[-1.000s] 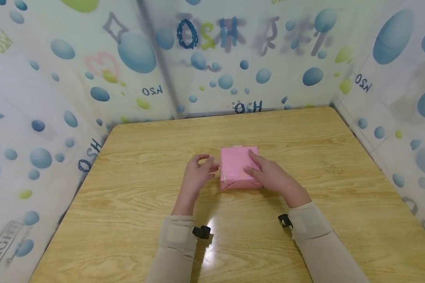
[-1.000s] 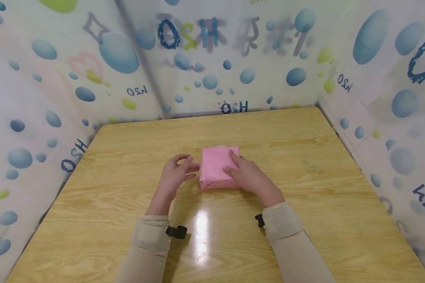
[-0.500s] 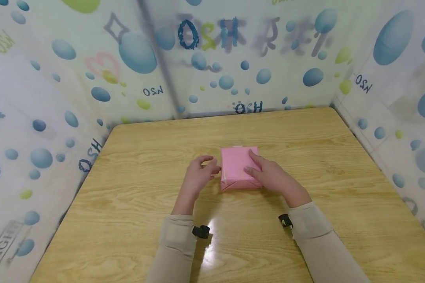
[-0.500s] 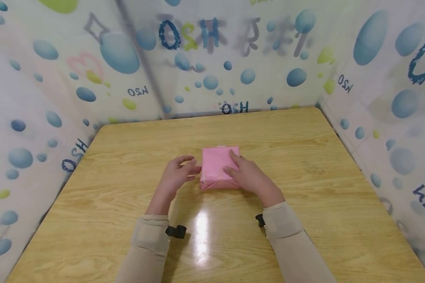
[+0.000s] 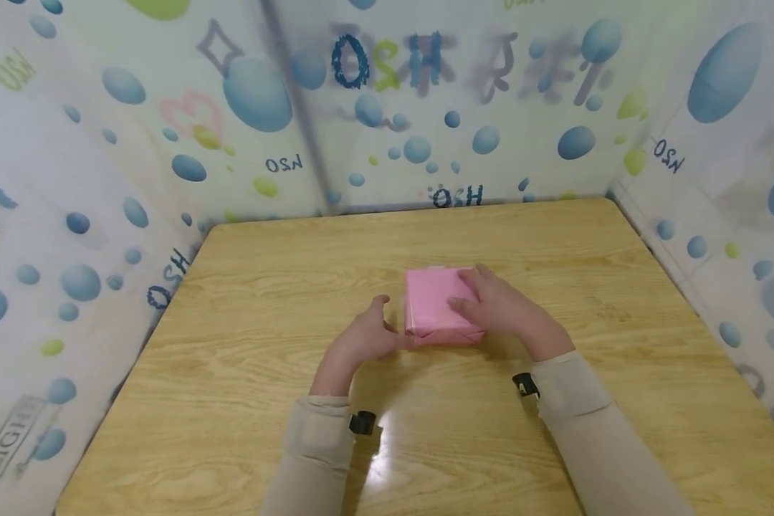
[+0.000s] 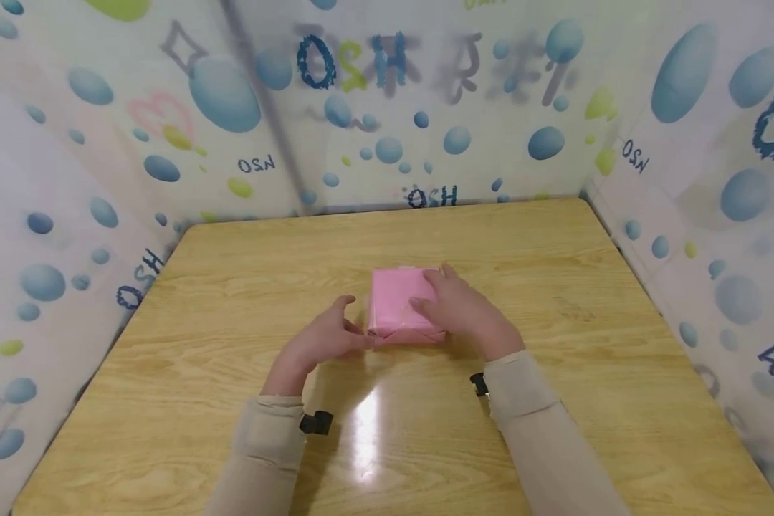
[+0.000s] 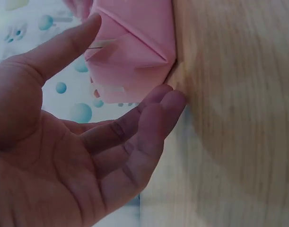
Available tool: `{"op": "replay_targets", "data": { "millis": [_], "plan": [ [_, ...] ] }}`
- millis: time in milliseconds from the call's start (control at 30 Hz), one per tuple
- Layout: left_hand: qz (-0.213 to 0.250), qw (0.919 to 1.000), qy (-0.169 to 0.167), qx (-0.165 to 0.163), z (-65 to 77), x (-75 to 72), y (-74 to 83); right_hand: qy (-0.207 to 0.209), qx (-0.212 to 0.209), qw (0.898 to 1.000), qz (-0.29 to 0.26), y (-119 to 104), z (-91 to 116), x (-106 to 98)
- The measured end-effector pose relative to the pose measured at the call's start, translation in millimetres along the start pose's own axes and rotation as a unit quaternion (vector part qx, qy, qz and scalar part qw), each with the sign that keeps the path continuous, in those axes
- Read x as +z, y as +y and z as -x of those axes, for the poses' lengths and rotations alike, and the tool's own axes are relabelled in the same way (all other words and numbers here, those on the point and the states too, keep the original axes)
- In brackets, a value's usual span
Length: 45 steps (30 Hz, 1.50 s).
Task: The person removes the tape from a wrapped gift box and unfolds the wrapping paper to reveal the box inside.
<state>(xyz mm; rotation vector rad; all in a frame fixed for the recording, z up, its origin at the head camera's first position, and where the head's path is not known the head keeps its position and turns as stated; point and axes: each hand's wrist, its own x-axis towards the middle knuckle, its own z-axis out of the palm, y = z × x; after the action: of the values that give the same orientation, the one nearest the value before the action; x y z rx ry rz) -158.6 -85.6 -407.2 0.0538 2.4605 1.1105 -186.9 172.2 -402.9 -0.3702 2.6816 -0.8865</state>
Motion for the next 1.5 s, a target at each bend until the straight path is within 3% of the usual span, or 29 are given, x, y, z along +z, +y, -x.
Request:
{"op": "replay_targets", "data": {
  "millis": [133, 333, 533, 633, 733, 900, 1067, 1200, 1333, 1500],
  "plan": [
    [-0.024, 0.9997, 0.004, 0.007, -2.3, 4.0, -2.2, 0.024, -0.005, 1.000, 0.011, 1.4, -5.4, -4.7],
    [-0.048, 0.9986, -0.002, 0.021, -1.4, 3.0, -1.6, 0.039, 0.026, 0.998, 0.035, 5.5, -4.7, -3.1],
    [-0.065, 0.9970, 0.037, 0.018, -2.2, -2.0, -3.1, 0.057, 0.037, 0.996, 0.056, 5.7, 4.5, -4.6],
    [-0.030, 0.9974, 0.065, 0.003, -5.4, -3.6, -4.3, 0.054, 0.037, 0.996, 0.057, 5.8, 12.4, -3.8],
    [0.037, 0.9959, 0.083, -0.003, -7.8, -3.9, -3.5, 0.041, 0.034, 0.997, 0.055, 5.6, 21.5, -1.2],
    [0.108, 0.9899, 0.086, 0.030, -11.3, -0.4, 1.5, 0.018, 0.027, 0.999, 0.030, 1.5, 34.5, 3.7],
    [0.098, 0.9897, 0.086, 0.060, -16.2, 4.8, 4.8, 0.014, 0.003, 1.000, -0.006, -1.0, 41.1, 4.0],
    [0.067, 0.9907, 0.090, 0.076, -19.3, 6.9, 5.5, 0.027, 0.007, 1.000, -0.001, 1.6, 43.3, 1.3],
    [0.068, 0.9902, 0.090, 0.083, -21.8, 9.8, 6.8, 0.038, 0.029, 0.999, 0.008, 3.9, 43.4, -3.1],
    [0.065, 0.9896, 0.099, 0.081, -23.4, 13.2, 12.8, 0.055, 0.022, 0.998, 0.003, 4.6, 40.5, -7.4]
  ]
}}
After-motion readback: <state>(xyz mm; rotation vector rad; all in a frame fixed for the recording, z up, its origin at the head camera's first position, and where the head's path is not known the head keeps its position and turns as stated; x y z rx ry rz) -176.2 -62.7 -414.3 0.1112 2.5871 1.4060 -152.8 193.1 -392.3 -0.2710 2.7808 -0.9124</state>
